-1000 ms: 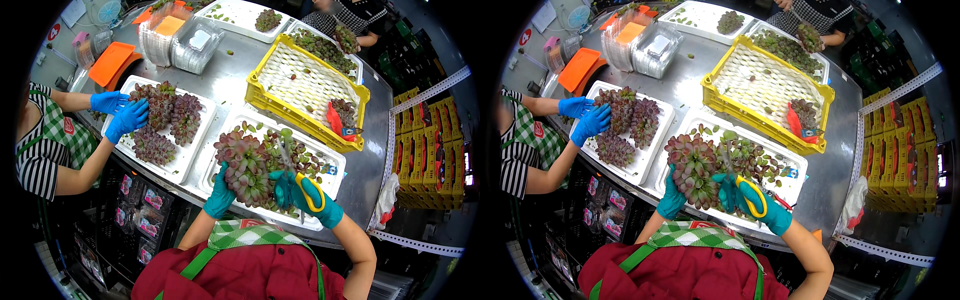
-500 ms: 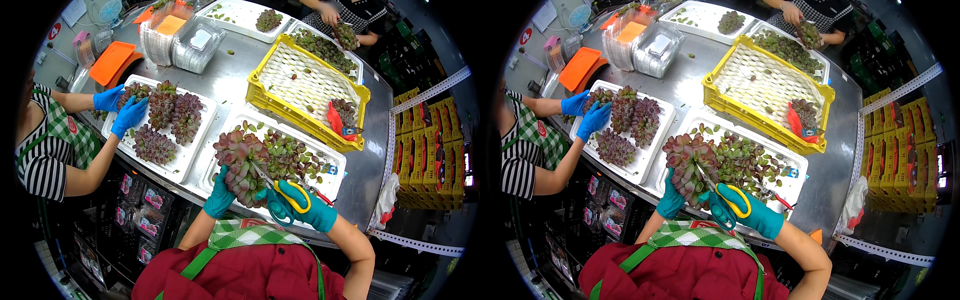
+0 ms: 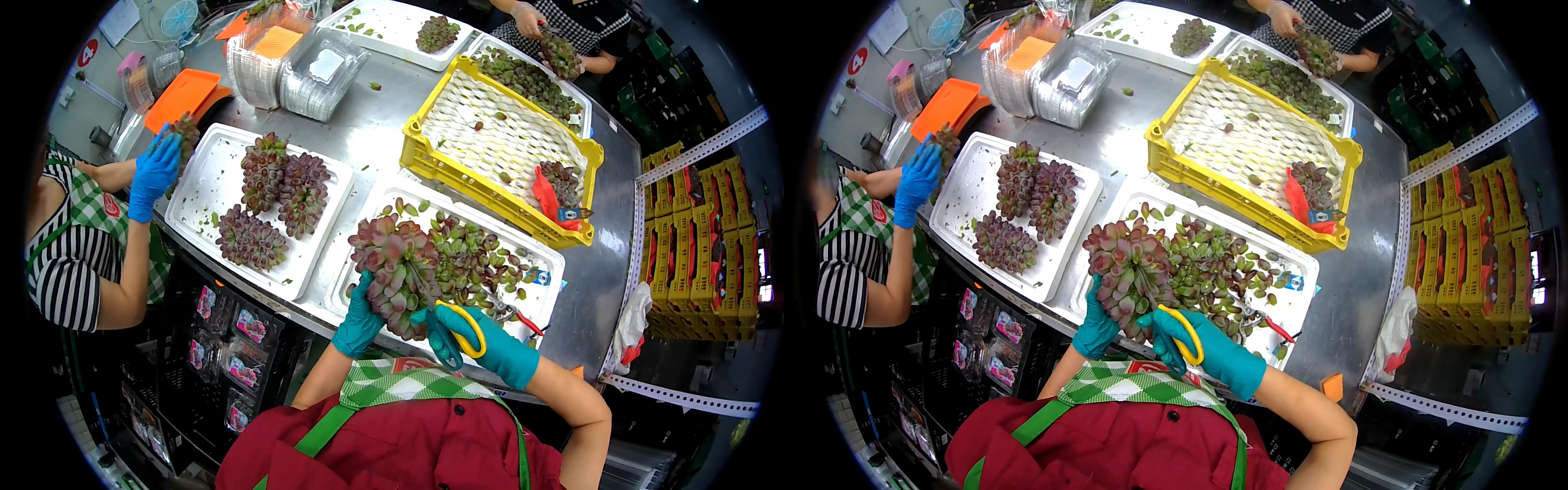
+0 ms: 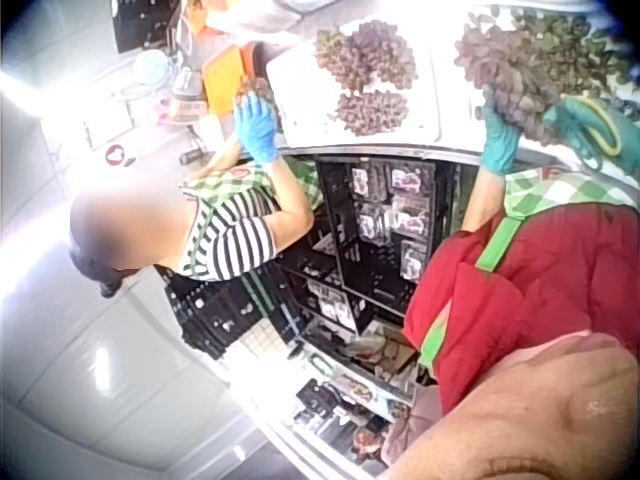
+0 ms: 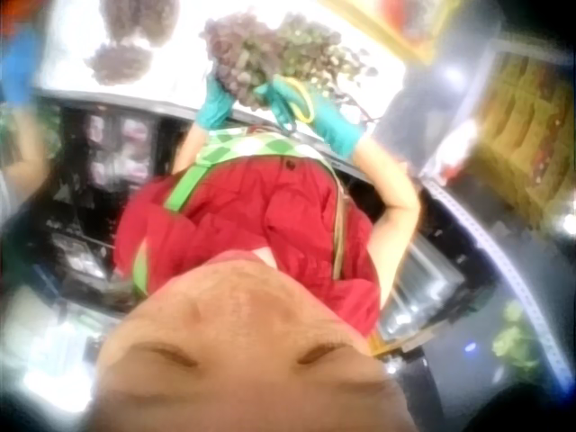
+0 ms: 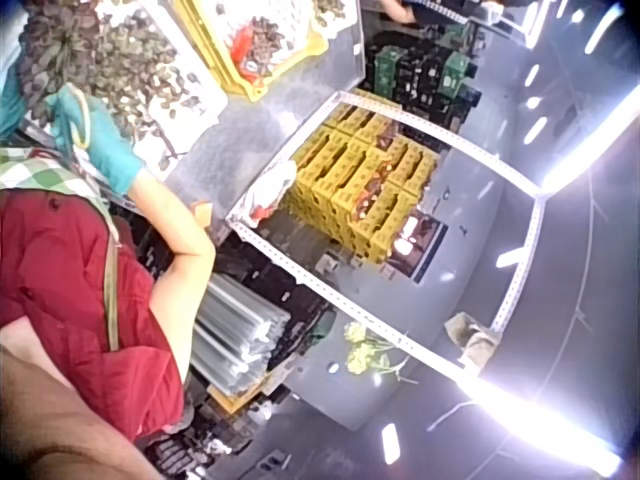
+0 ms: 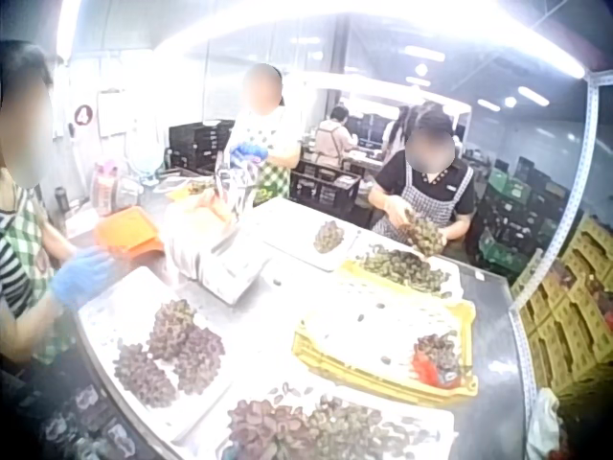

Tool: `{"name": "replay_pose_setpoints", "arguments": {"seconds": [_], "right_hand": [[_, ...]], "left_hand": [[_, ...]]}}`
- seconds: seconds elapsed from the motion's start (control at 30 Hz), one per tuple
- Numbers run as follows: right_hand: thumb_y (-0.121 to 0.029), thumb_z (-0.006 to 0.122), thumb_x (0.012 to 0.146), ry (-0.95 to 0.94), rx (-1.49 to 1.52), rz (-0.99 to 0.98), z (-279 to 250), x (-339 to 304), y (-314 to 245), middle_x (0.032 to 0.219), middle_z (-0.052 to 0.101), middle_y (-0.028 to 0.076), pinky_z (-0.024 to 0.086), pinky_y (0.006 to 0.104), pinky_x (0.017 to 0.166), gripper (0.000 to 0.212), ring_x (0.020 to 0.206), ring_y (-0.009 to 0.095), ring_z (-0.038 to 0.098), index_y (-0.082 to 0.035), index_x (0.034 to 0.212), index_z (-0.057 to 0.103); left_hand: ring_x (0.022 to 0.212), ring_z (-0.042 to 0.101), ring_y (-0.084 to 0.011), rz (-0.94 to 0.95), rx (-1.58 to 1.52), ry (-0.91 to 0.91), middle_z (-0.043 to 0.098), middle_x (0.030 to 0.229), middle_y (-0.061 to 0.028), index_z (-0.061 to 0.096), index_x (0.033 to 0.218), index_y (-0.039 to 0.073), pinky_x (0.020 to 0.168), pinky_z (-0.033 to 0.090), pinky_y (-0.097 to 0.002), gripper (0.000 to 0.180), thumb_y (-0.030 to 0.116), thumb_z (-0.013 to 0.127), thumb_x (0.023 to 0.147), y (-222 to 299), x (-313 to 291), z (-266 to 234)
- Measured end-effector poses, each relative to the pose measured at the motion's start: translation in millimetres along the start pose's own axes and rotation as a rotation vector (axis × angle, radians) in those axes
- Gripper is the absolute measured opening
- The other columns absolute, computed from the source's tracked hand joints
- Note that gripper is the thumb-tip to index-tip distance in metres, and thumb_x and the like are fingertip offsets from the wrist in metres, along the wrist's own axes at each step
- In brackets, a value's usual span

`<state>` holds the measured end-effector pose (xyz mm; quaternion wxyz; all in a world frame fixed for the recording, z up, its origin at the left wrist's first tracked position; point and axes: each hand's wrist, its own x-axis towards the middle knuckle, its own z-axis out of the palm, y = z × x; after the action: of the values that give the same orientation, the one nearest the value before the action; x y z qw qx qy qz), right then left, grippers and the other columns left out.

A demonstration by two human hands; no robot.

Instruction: The person trims and sorts succulent plants using shears and by hand, eventually placing them into a crate.

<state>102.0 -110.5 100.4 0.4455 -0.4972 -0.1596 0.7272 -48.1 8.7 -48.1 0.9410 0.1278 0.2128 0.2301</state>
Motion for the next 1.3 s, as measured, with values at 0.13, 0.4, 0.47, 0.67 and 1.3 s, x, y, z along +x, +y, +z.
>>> {"name": "replay_pose_setpoints", "arguments": {"seconds": [0.13,0.4,0.47,0.67,1.3], "right_hand": [[-0.037,0.046,0.089,0.020,0.016,-0.003,1.8,1.2,3.1,0.064,0.055,0.003,0.041,0.0224,0.042,0.043,0.047,0.009,0.050,0.001,0.107,0.054],[-0.037,0.036,0.093,-0.008,-0.157,0.024,-7.4,1.9,-9.0,0.052,0.049,0.003,0.036,0.0190,0.039,0.049,0.040,0.008,0.044,0.007,0.107,0.052],[-0.037,0.036,0.093,0.011,-0.154,0.047,-6.5,1.0,-13.8,0.050,0.048,0.002,0.035,0.0190,0.038,0.049,0.039,0.008,0.043,0.008,0.106,0.052],[-0.040,0.044,0.089,0.016,-0.144,0.015,-10.8,0.7,-15.4,0.048,0.046,0.002,0.036,0.0217,0.040,0.045,0.037,0.009,0.042,0.001,0.099,0.059],[-0.028,0.061,0.082,0.225,-0.194,0.044,-3.6,3.2,-3.4,0.055,0.050,-0.002,0.032,0.0180,0.040,0.027,0.044,0.004,0.043,-0.004,0.095,0.063]], "left_hand": [[0.109,0.049,-0.0229,0.007,-0.013,-0.022,0.047,0.122,-0.0088,0.037,0.127,0.009,0.091,0.043,-0.0394,0.055,0.043,0.047,0.085,-1.8,0.3,-1.4],[0.110,0.048,-0.0237,-0.027,-0.032,-0.034,0.047,0.123,-0.0086,0.037,0.127,0.010,0.093,0.041,-0.0407,0.055,0.043,0.048,0.085,-0.9,-1.5,-4.5],[0.110,0.048,-0.0237,-0.035,-0.020,-0.032,0.047,0.123,-0.0085,0.037,0.127,0.011,0.093,0.041,-0.0409,0.054,0.043,0.048,0.085,-1.7,-1.2,-7.4],[0.109,0.049,-0.0230,-0.043,-0.046,0.004,0.047,0.122,-0.0077,0.037,0.127,0.012,0.092,0.043,-0.0400,0.054,0.042,0.050,0.084,-3.3,1.1,-9.9],[0.108,0.050,-0.0213,-0.004,-0.043,0.057,0.050,0.118,-0.0079,0.041,0.123,0.010,0.091,0.044,-0.0379,0.051,0.037,0.055,0.083,-5.5,5.3,-8.9]]}}
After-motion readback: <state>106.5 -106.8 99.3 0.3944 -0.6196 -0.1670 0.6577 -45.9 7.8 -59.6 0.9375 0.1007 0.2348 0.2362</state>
